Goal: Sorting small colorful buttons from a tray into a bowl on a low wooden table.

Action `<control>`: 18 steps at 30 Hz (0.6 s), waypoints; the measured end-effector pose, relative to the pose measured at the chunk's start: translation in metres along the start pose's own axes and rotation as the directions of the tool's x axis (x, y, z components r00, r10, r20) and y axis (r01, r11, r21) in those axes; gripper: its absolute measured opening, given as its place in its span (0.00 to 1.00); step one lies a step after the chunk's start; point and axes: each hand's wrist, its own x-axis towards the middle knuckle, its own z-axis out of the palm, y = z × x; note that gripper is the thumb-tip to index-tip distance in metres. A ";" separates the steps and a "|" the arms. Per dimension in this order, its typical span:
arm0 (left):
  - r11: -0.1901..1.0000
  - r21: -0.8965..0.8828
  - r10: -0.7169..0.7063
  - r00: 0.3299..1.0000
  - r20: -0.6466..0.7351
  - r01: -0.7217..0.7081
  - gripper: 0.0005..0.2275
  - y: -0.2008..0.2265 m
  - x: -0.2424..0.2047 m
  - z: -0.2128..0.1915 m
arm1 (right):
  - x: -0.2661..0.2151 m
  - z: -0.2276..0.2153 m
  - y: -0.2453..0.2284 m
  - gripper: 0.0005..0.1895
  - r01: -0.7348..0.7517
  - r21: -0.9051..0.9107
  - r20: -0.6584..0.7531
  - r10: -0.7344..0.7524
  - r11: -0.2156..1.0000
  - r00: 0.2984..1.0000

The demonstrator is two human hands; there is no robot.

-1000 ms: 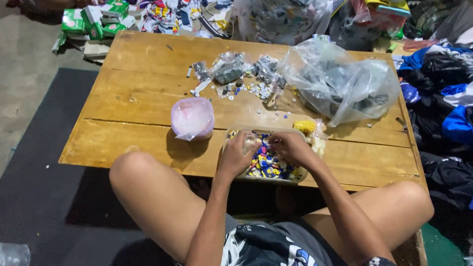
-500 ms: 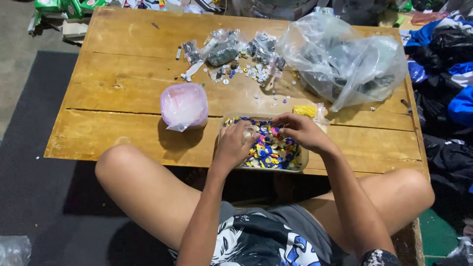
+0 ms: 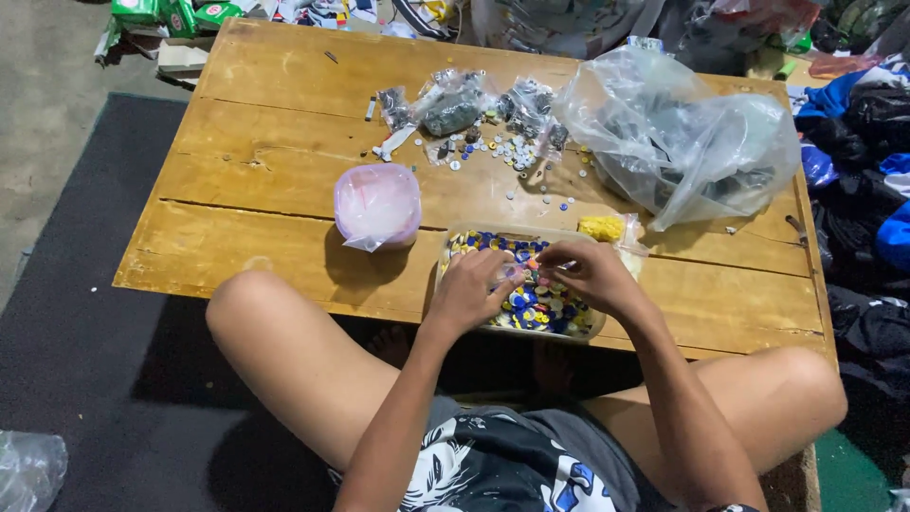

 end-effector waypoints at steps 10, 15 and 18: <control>0.954 -0.150 -0.232 0.955 0.186 0.260 0.18 0.031 0.004 -0.038 | 0.004 0.014 -0.014 0.12 0.126 0.093 -0.200 -0.106 0.988 0.974; 0.991 -0.101 -0.078 0.987 0.138 0.093 0.13 0.017 0.002 -0.024 | -0.002 0.013 -0.026 0.11 0.194 0.110 -0.199 -0.169 0.975 0.965; 0.991 -0.122 -0.040 0.988 0.150 0.059 0.12 0.015 0.004 -0.021 | -0.005 0.014 -0.024 0.09 0.194 0.168 -0.169 -0.165 0.967 0.972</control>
